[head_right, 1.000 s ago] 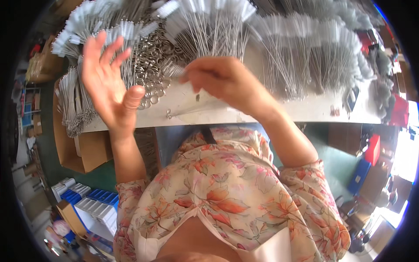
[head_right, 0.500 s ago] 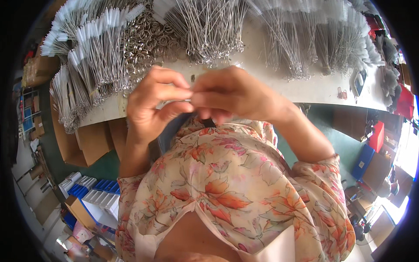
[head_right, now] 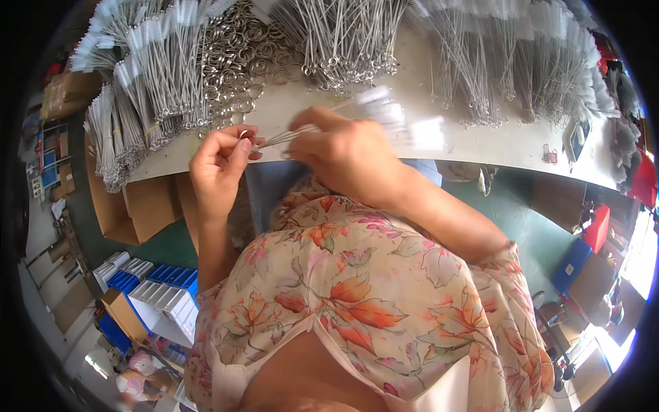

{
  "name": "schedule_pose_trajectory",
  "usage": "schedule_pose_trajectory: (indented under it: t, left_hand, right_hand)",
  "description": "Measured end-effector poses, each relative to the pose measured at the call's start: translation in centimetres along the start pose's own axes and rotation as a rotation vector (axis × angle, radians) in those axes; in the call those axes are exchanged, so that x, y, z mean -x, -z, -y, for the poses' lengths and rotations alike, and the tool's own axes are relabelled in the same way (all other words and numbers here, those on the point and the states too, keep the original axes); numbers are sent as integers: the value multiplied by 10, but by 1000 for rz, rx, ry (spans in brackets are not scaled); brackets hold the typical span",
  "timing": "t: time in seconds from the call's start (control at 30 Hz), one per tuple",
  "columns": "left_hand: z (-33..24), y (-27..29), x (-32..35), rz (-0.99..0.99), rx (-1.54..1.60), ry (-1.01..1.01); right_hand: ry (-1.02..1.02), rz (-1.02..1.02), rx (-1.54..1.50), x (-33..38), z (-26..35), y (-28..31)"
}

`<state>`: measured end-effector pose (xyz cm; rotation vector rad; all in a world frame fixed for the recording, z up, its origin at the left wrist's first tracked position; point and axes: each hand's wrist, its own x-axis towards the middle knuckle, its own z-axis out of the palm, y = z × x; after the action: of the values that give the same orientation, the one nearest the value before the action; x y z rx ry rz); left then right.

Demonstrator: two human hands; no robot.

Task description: Manually attaching metal rings and handle wires to white synthetic brush heads.

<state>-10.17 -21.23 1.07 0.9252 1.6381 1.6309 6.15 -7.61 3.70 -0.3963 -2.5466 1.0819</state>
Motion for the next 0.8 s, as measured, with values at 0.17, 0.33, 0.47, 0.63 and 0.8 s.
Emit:
schedule_pose_trajectory:
  t: [0.17, 0.33, 0.47, 0.63, 0.8]
  left_hand:
    - [-40, 8, -14, 43, -10, -59]
    - [-52, 19, -24, 231, -87, -99]
    - [-63, 25, -33, 404, 64, -26]
    - [-63, 21, -36, 400, 58, -52]
    - [-59, 5, -29, 309, 25, -153]
  right_hand:
    - [85, -1, -116, -28, 10, 4]
    - [111, 131, -382, -30, 11, 5]
    - [-280, 298, -692, -28, 15, 16]
    - [-311, 303, -731, -26, 9, 18]
    - [-336, 331, -808, -29, 12, 27]
